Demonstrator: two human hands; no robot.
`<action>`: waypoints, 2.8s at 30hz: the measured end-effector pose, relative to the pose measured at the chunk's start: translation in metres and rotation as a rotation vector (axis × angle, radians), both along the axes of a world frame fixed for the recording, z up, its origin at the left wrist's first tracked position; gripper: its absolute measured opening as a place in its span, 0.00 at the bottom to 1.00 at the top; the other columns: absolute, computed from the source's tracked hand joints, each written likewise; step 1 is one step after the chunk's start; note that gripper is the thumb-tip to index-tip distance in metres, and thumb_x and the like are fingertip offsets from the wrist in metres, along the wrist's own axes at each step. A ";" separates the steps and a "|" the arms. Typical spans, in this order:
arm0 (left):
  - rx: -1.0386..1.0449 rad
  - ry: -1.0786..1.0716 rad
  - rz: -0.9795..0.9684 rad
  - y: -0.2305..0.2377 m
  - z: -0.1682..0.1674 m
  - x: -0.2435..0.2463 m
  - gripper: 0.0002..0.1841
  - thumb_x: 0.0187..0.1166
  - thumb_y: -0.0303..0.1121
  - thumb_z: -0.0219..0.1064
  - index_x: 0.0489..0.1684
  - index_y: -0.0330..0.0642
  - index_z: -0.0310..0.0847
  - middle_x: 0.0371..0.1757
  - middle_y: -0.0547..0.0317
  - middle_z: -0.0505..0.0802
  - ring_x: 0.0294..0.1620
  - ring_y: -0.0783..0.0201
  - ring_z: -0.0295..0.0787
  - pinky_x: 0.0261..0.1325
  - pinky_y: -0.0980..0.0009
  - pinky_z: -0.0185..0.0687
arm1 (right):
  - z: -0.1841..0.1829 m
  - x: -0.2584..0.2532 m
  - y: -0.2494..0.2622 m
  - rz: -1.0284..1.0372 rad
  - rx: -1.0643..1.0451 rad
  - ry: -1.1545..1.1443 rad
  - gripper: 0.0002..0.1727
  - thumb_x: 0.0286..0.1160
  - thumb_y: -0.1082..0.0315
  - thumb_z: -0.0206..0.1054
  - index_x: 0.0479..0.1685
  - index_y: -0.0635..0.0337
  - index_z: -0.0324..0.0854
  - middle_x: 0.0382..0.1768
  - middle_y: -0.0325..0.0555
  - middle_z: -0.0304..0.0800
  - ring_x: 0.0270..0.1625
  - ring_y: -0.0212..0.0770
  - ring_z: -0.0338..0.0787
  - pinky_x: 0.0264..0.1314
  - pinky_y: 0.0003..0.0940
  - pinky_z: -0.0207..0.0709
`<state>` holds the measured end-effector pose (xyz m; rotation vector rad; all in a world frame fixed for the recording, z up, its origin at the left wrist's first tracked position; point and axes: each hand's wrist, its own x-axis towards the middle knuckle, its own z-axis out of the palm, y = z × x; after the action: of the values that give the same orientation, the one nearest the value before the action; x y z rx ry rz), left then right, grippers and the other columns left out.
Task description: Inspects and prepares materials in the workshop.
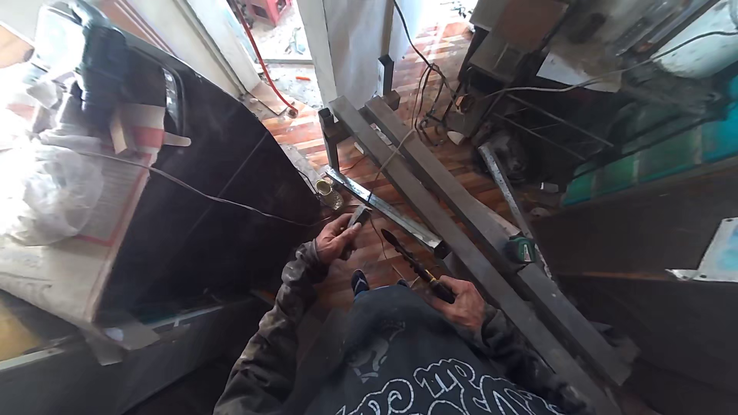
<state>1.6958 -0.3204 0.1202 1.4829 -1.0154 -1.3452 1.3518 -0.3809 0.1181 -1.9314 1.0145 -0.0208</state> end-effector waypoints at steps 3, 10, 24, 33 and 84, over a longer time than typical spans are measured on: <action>-0.100 -0.372 0.047 -0.001 -0.005 -0.004 0.27 0.78 0.37 0.72 0.76 0.42 0.75 0.54 0.52 0.93 0.50 0.66 0.92 0.60 0.61 0.88 | 0.000 -0.013 0.002 -0.045 0.133 -0.093 0.18 0.64 0.52 0.77 0.35 0.60 0.86 0.26 0.39 0.86 0.29 0.29 0.82 0.36 0.32 0.76; -0.220 -0.506 -0.049 -0.010 0.001 -0.020 0.30 0.74 0.41 0.76 0.77 0.44 0.78 0.60 0.53 0.94 0.60 0.65 0.92 0.69 0.59 0.85 | 0.003 -0.005 0.006 -0.123 0.262 -0.321 0.13 0.63 0.59 0.79 0.41 0.57 0.89 0.33 0.34 0.93 0.32 0.21 0.86 0.38 0.22 0.81; -0.066 -1.012 -0.014 -0.003 0.029 -0.044 0.34 0.73 0.55 0.74 0.82 0.61 0.76 0.52 0.43 0.89 0.47 0.45 0.90 0.45 0.43 0.86 | 0.001 0.005 0.007 -0.126 0.316 -0.534 0.13 0.66 0.66 0.79 0.47 0.61 0.90 0.39 0.37 0.96 0.36 0.23 0.89 0.41 0.21 0.84; -0.383 -1.223 0.090 0.008 0.031 -0.049 0.30 0.73 0.54 0.70 0.76 0.56 0.83 0.44 0.44 0.90 0.41 0.46 0.90 0.36 0.50 0.83 | -0.009 0.008 0.009 -0.095 0.274 -0.640 0.20 0.65 0.65 0.79 0.56 0.64 0.90 0.60 0.50 0.93 0.60 0.37 0.92 0.65 0.33 0.86; 0.015 -0.818 0.018 0.014 0.023 -0.016 0.32 0.81 0.47 0.65 0.87 0.52 0.68 0.69 0.45 0.89 0.64 0.44 0.90 0.65 0.35 0.82 | -0.017 0.000 0.012 -0.240 -0.140 -0.285 0.22 0.67 0.47 0.75 0.27 0.59 0.87 0.18 0.36 0.84 0.20 0.25 0.79 0.24 0.26 0.75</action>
<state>1.6802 -0.3065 0.1430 2.1047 -1.4729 -0.7070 1.3515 -0.3692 0.1013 -1.8538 1.0661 -0.5014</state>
